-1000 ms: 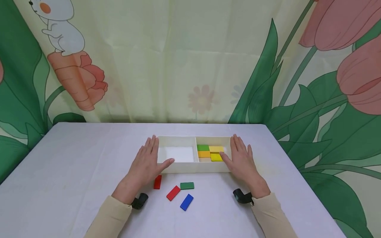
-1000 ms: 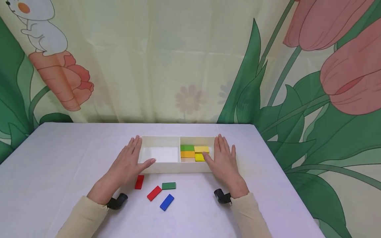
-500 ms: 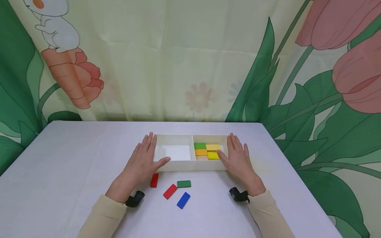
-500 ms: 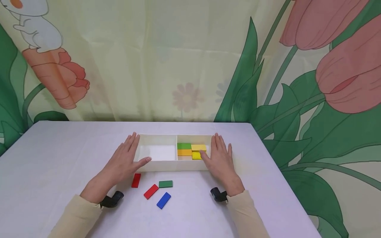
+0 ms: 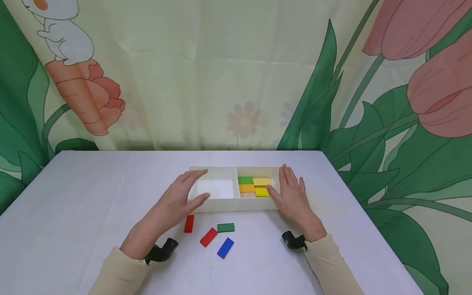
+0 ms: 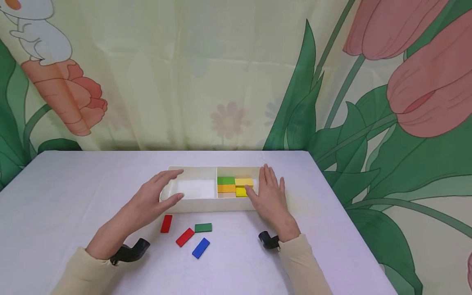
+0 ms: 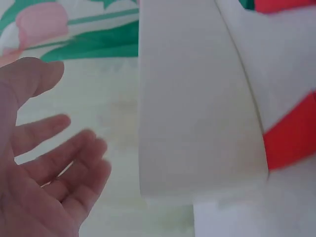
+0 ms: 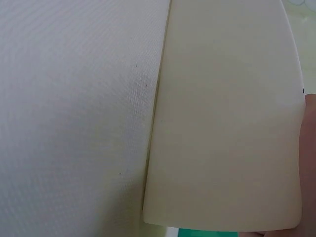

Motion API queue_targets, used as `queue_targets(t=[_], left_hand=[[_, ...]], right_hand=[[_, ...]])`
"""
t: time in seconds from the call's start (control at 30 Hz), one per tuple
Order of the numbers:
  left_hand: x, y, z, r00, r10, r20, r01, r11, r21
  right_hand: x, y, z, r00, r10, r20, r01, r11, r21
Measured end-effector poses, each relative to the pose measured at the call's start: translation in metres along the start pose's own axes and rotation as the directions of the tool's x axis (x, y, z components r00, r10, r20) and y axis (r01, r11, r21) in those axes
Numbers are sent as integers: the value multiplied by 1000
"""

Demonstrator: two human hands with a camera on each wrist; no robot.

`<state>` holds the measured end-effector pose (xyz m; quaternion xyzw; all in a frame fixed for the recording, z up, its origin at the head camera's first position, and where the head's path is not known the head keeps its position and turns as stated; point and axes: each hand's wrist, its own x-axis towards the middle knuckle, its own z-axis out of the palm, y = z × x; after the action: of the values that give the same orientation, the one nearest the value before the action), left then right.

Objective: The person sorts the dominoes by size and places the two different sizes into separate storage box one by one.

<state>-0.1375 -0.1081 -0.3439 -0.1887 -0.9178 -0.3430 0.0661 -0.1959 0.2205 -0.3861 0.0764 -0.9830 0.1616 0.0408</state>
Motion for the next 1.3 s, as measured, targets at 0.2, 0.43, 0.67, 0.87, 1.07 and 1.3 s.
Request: queue_targets(t=[0.2,0.43,0.67,0.87,1.07,1.3], left_hand=[[0,9,9,991,92,101,-75,985,-153],[0,18,32,950,134,283,-71,973,-220],[3,16,52,918,94,387,-6,975,-222],[1,9,61,911,96,401,-8,976,-216],[-1,8,66,916,79,393,-12,986,-169],[-4,12,74,926,101,363,-55,989,-136]], right_hand=[[0,0,1,1000,0,-1,0,1000,5],[1,-1,0,1000,4,5,-4,1000,-1],[2,-2,-1,1000,3,7,-3,1000,1],[1,-2,-1,1000,13,13,-13,1000,12],[0,-2,-1,1000,2,9,-3,1000,25],[-2,-2,-3,1000,1,13,-1,1000,30]])
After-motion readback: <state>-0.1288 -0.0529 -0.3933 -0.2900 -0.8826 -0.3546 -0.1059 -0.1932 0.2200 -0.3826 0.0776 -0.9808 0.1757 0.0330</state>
